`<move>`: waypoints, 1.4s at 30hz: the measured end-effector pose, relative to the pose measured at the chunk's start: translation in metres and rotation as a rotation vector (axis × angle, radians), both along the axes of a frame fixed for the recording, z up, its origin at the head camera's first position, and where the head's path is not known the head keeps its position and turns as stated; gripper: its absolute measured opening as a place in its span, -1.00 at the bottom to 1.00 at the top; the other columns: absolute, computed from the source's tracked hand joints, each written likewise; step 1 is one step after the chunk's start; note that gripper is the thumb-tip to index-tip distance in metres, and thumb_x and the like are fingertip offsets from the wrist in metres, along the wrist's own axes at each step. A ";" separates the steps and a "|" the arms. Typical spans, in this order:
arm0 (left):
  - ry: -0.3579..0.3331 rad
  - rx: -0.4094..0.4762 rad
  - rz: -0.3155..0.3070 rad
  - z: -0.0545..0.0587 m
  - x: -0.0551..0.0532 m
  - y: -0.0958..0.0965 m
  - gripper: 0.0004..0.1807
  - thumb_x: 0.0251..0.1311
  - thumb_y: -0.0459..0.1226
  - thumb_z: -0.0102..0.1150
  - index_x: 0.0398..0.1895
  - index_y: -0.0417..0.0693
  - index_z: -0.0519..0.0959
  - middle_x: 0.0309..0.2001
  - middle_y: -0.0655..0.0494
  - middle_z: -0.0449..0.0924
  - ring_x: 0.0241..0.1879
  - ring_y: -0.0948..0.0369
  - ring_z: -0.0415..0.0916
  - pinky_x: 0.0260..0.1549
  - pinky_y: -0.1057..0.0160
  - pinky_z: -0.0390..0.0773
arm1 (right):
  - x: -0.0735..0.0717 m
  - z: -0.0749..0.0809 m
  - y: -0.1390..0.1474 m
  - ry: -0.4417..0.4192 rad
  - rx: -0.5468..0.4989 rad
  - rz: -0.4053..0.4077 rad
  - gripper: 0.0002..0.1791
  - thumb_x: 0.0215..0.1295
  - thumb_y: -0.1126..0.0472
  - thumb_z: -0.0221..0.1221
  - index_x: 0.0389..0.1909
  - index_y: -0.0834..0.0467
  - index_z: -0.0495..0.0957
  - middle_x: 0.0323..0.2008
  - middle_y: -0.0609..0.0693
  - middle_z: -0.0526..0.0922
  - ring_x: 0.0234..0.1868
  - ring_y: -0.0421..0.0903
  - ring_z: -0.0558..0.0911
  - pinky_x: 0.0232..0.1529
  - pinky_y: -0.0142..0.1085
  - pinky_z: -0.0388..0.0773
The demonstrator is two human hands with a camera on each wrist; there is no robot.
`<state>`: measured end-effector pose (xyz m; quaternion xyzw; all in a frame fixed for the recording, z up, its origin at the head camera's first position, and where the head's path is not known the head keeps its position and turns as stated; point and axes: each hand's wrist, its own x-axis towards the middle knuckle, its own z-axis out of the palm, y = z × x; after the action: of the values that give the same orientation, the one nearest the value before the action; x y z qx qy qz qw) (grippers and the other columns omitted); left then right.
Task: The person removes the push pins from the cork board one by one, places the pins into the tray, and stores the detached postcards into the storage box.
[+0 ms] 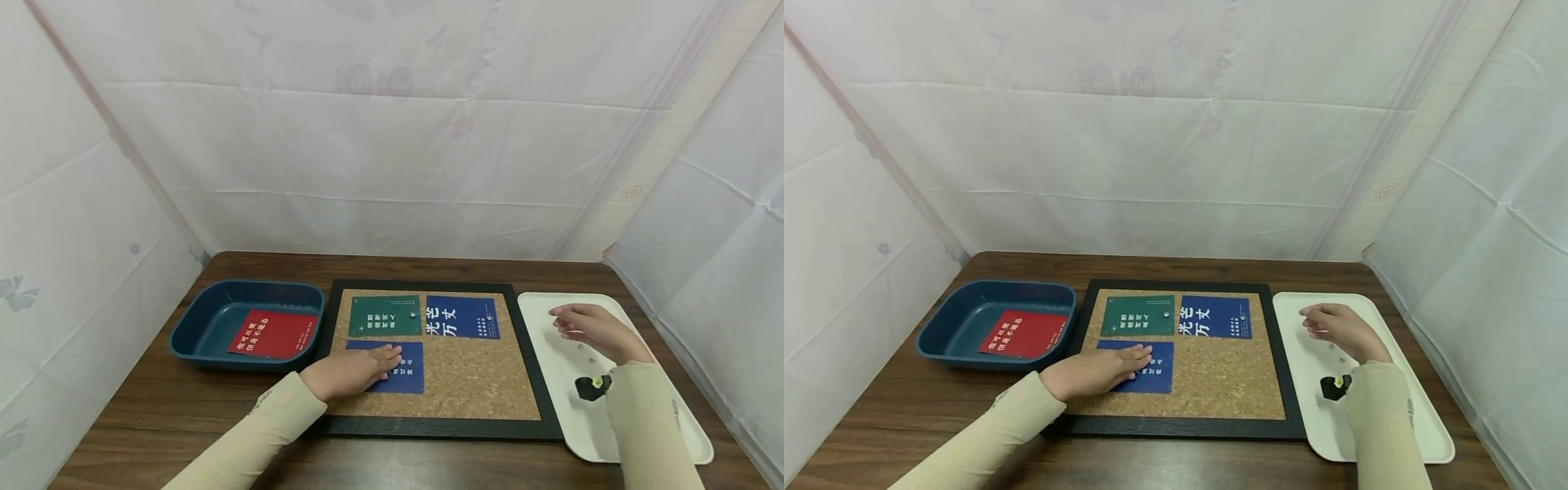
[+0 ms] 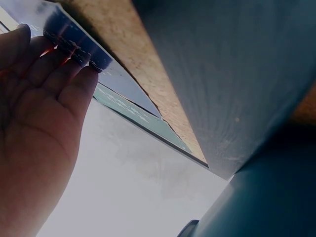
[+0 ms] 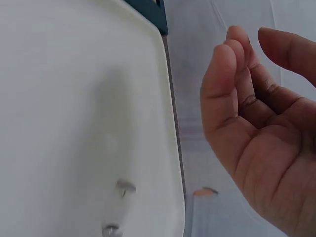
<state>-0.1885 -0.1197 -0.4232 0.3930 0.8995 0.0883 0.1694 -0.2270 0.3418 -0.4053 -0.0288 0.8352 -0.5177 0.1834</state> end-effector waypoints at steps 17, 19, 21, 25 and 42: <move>-0.005 0.004 0.013 -0.001 -0.002 -0.001 -0.52 0.47 -0.18 -0.11 0.41 0.00 0.30 0.46 0.10 0.18 0.44 0.17 0.15 0.28 0.08 0.39 | -0.016 0.000 -0.063 -0.029 -0.083 0.016 -0.34 0.48 0.00 -0.01 0.29 0.49 0.20 0.02 0.31 0.51 -0.05 -0.11 0.62 0.01 -0.31 0.62; -0.004 0.002 0.011 -0.002 -0.002 -0.001 -0.53 0.47 -0.18 -0.11 0.41 0.00 0.30 0.46 0.10 0.18 0.44 0.17 0.15 0.28 0.08 0.39 | -0.017 -0.001 -0.071 -0.050 -0.109 0.015 -0.38 0.48 0.06 -0.01 0.28 0.50 0.20 -0.04 0.25 0.55 -0.09 -0.13 0.64 -0.03 -0.31 0.64; -0.007 0.000 0.016 -0.002 -0.002 -0.001 -0.53 0.47 -0.17 -0.11 0.41 0.01 0.30 0.46 0.11 0.17 0.44 0.17 0.15 0.28 0.08 0.39 | -0.018 -0.002 -0.080 -0.074 -0.133 0.015 -0.41 0.48 0.10 -0.01 0.27 0.51 0.21 -0.07 0.24 0.57 -0.14 -0.15 0.65 -0.05 -0.29 0.65; -0.004 -0.003 0.012 -0.003 -0.002 0.000 -0.52 0.47 -0.17 -0.11 0.41 0.02 0.30 0.46 0.11 0.17 0.44 0.18 0.15 0.28 0.08 0.39 | -0.018 -0.003 -0.095 -0.110 -0.149 0.043 -0.43 0.48 0.13 -0.02 0.29 0.49 0.23 -0.02 0.31 0.57 -0.13 -0.11 0.68 -0.06 -0.25 0.67; 0.025 -0.010 -0.006 -0.003 0.000 -0.001 -0.53 0.47 -0.19 -0.12 0.40 0.01 0.30 0.46 0.10 0.18 0.44 0.18 0.16 0.26 0.11 0.42 | -0.017 -0.003 -0.142 -0.161 -0.179 0.170 -0.48 0.48 0.19 -0.04 0.27 0.50 0.27 0.02 0.38 0.56 -0.04 0.05 0.68 -0.01 -0.18 0.65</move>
<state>-0.1889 -0.1202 -0.4262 0.3957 0.9008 0.0787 0.1605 -0.2436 0.2003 -0.4088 -0.0743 0.7628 -0.5733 0.2896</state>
